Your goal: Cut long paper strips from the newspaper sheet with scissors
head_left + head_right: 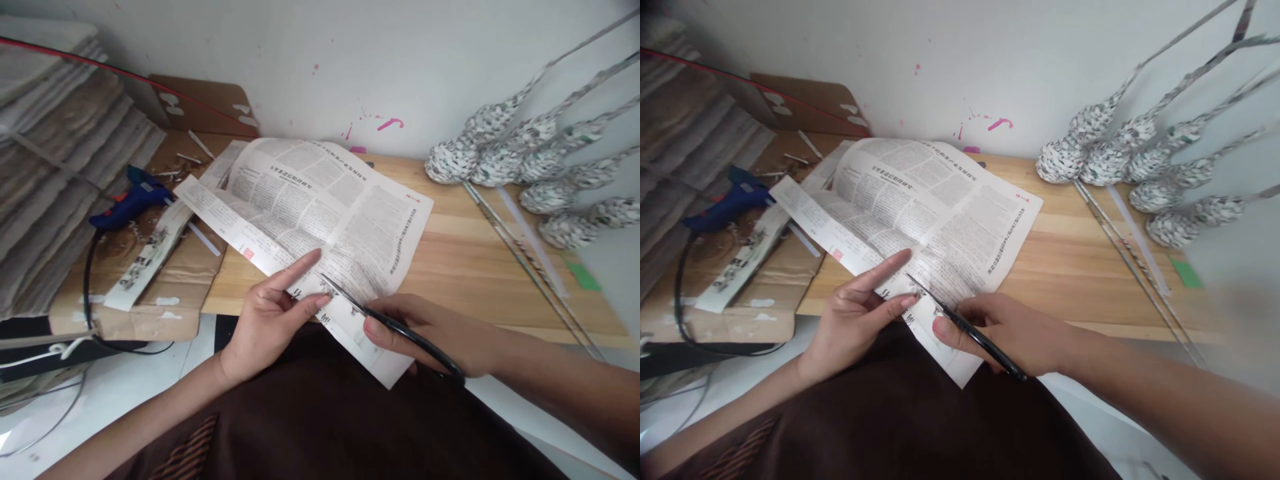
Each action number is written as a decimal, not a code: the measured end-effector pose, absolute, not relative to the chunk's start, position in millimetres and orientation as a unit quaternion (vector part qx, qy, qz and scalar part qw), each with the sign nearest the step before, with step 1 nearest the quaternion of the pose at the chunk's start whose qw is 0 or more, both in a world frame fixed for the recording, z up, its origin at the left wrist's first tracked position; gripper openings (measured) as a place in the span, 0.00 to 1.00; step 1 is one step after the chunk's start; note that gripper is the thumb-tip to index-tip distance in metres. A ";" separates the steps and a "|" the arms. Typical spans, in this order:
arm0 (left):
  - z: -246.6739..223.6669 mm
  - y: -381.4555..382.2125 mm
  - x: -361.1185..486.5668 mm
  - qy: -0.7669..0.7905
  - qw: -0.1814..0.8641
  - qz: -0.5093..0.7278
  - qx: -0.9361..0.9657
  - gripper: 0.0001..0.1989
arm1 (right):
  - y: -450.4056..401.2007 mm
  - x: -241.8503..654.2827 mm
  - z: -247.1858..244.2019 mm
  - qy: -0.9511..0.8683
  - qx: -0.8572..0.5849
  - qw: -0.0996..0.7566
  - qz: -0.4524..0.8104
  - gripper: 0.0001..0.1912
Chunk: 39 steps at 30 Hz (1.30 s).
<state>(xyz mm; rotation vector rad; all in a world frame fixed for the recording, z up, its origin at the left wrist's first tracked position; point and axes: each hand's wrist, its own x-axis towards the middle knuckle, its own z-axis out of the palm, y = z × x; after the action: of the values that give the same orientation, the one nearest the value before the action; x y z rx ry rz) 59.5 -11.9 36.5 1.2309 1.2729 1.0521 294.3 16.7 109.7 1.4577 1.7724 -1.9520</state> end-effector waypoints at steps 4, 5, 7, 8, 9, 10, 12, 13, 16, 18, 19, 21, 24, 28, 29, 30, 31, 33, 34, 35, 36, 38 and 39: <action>37.3 -12.4 59.7 0.528 0.514 0.446 0.508 0.31 | 16.2 293.0 110.7 0.572 0.487 0.070 -0.656 0.28; 37.8 -12.4 59.7 0.527 0.514 0.447 0.508 0.31 | 15.8 293.0 110.4 0.572 0.487 0.070 -0.657 0.28; 38.7 -12.4 59.8 0.527 0.514 0.448 0.508 0.31 | 14.9 293.8 108.8 0.574 0.481 0.070 -0.659 0.28; 39.1 -12.3 59.9 0.527 0.513 0.448 0.508 0.31 | 14.4 294.6 107.4 0.576 0.477 0.070 -0.661 0.28; 39.3 -12.3 59.9 0.527 0.514 0.448 0.507 0.31 | 13.8 295.6 105.6 0.576 0.474 0.071 -0.662 0.28; 39.4 -12.1 60.0 0.527 0.516 0.447 0.506 0.31 | 13.3 296.7 103.8 0.576 0.474 0.071 -0.663 0.28; 39.5 -11.8 60.1 0.525 0.522 0.445 0.504 0.31 | 12.2 298.5 100.2 0.571 0.476 0.072 -0.665 0.28; 39.6 -11.6 60.2 0.524 0.525 0.444 0.503 0.31 | 11.7 299.1 98.7 0.569 0.476 0.070 -0.667 0.27; 40.3 -11.1 60.4 0.523 0.526 0.446 0.501 0.31 | 10.7 299.3 96.2 0.566 0.472 0.055 -0.674 0.27; 40.6 -11.1 60.5 0.523 0.527 0.446 0.500 0.31 | 10.3 298.2 96.4 0.561 0.475 0.048 -0.676 0.27; 40.6 -11.2 60.6 0.523 0.528 0.445 0.499 0.31 | 10.3 297.5 97.0 0.558 0.478 0.047 -0.677 0.27; 40.0 -11.7 60.8 0.522 0.535 0.443 0.495 0.31 | 10.5 295.9 99.0 0.555 0.482 0.044 -0.676 0.28; 38.7 -12.1 61.2 0.520 0.544 0.442 0.488 0.31 | 11.6 294.1 101.6 0.560 0.483 0.042 -0.671 0.28; 38.5 -11.6 61.2 0.517 0.549 0.443 0.485 0.32 | 14.0 294.6 102.1 0.570 0.479 0.045 -0.666 0.27; 38.8 -11.4 61.0 0.516 0.551 0.444 0.484 0.32 | 14.7 295.0 101.8 0.571 0.479 0.046 -0.665 0.26; 39.4 -11.2 60.9 0.515 0.552 0.443 0.484 0.32 | 15.4 295.3 101.6 0.572 0.479 0.048 -0.664 0.25; 40.1 -11.1 60.8 0.516 0.553 0.440 0.484 0.32 | 15.9 295.6 101.3 0.574 0.480 0.049 -0.662 0.25; 41.4 -11.0 60.8 0.519 0.549 0.439 0.487 0.32 | 16.5 295.9 100.5 0.578 0.484 0.048 -0.656 0.24; 41.8 -11.0 61.0 0.520 0.546 0.440 0.488 0.32 | 16.4 296.1 99.9 0.579 0.485 0.047 -0.653 0.24; 41.9 -10.9 61.1 0.520 0.543 0.443 0.489 0.31 | 16.1 296.4 99.1 0.580 0.486 0.045 -0.652 0.24; 41.6 -10.6 61.2 0.519 0.540 0.448 0.488 0.31 | 15.5 296.9 98.1 0.580 0.487 0.043 -0.652 0.24; 39.5 -8.9 60.7 0.514 0.537 0.464 0.481 0.31 | 14.2 298.7 95.8 0.577 0.490 0.039 -0.652 0.23; 37.7 -7.2 59.8 0.511 0.535 0.479 0.472 0.30 | 13.5 299.9 94.7 0.576 0.493 0.040 -0.651 0.23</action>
<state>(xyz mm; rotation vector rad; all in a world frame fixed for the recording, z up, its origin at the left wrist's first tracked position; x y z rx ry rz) 59.8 -7.2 37.7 1.1240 1.2180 1.1397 299.9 13.5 94.7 1.5104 1.7656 -1.9937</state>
